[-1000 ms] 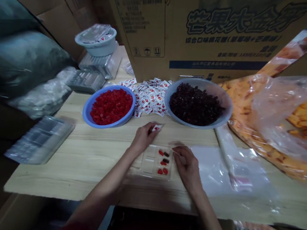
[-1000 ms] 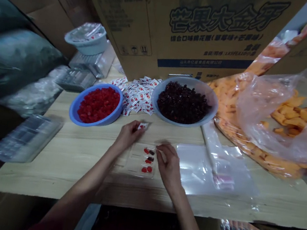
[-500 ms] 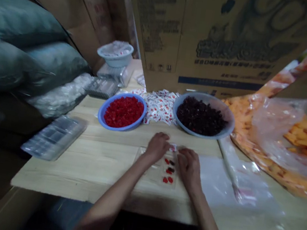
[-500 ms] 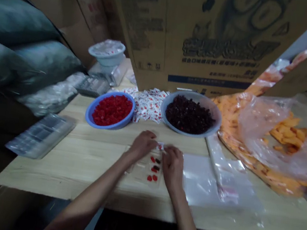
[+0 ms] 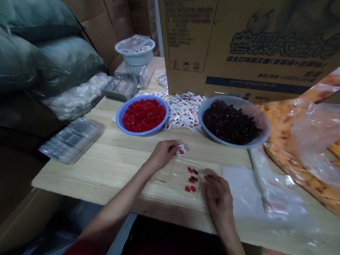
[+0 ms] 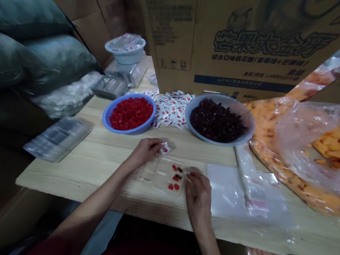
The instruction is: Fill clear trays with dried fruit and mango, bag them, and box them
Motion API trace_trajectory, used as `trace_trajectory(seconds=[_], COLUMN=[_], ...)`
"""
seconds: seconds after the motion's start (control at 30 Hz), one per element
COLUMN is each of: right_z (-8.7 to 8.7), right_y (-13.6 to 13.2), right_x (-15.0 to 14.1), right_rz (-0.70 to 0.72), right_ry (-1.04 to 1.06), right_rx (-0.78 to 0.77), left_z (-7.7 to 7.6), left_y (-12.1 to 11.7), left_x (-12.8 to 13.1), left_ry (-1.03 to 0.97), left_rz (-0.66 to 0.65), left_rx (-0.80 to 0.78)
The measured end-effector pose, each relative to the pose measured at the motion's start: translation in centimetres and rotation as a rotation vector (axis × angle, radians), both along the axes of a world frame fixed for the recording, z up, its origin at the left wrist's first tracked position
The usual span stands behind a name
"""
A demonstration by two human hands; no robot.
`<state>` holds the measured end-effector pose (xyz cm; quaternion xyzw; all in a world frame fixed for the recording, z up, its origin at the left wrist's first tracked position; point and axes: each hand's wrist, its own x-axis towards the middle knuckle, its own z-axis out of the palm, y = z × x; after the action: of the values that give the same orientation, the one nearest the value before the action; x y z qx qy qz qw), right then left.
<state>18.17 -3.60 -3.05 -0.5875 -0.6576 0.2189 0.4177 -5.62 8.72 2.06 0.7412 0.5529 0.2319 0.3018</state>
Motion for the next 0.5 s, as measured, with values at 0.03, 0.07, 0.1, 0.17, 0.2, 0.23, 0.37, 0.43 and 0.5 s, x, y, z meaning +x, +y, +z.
trace_trajectory(seconds=[0.03,0.07,0.1,0.17,0.2,0.23,0.37,0.43,0.5], right_z=[0.2,0.4,0.6,0.8,0.9,0.9,0.5,-0.2,-1.0], right_y=[-0.1,-0.1,-0.1,0.0,0.1,0.3,1.2,1.7,2.1], right_x=[-0.3,-0.6,-1.1,-2.1,-2.6,-3.1,-4.8,-5.5,-6.1], right_rz=[0.01,0.025,0.044,0.081,0.097,0.116,0.208,0.244,0.273], right_ry=[0.005,0.01,0.014,0.017,0.016,0.009,-0.095,-0.2,-0.315], right_rx=[0.002,0.007,0.013,0.034,0.05,0.065,0.128,0.14,0.142], left_z=[0.4,0.6,0.7,0.4,0.1,-0.2,-1.9,-2.3,-2.3], left_y=[-0.9,-1.7,-2.4,-3.1,-3.1,-3.1,-2.6,-2.0,-0.5], left_x=[-0.8,-1.4,-1.8,-1.8,-1.5,-1.1,0.6,0.7,0.6], left_ry=[-0.013,-0.011,-0.001,0.033,0.052,0.074,0.17,0.189,0.243], left_rz=[0.015,0.013,-0.002,-0.055,-0.087,-0.119,-0.215,-0.195,-0.104], left_rx=[-0.025,-0.049,-0.064,-0.068,-0.061,-0.054,0.041,0.109,0.16])
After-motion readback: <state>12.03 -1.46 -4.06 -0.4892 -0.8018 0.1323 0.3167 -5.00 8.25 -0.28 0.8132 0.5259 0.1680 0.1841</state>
